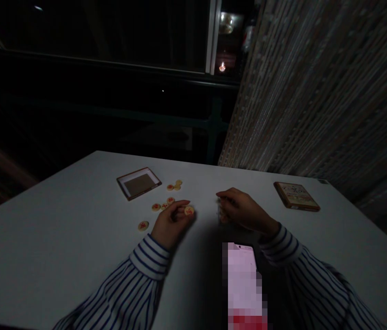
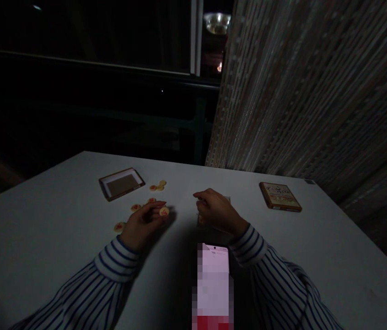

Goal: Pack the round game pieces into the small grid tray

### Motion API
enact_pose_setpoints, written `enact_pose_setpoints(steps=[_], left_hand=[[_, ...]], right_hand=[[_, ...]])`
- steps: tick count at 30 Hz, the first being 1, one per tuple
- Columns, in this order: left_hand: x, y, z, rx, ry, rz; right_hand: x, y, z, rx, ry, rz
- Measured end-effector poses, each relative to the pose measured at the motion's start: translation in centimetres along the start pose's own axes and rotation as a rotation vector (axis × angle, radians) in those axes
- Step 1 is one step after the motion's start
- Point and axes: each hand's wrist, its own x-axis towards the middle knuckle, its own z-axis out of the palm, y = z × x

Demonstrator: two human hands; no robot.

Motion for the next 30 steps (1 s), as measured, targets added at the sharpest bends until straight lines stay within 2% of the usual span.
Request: enact_pose_setpoints(steps=[5,14,19,25,30], left_hand=[[0.4,0.5,1.3,-0.062,-0.074,-0.089],[2.2,2.2,4.9,-0.103,-0.072,-0.092],[3.1,1.9,6.6,-0.208,-0.077,-0.097],[3.3,0.2,6.9,-0.249,-0.017,-0.176],[3.2,-0.6,6.8,-0.251,0.011,-0.174]], right_hand=[[-0.2,0.9,-1.2,0.024,0.063,0.016],[-0.3,1.9,-3.2,0.016,0.134,0.040],[-0.5,2.1,-3.5,0.005,0.129,0.043],[-0.3,2.4,-3.3,-0.022,0.084,0.036],[0.3,2.2,-2.6,-0.069,-0.002,-0.008]])
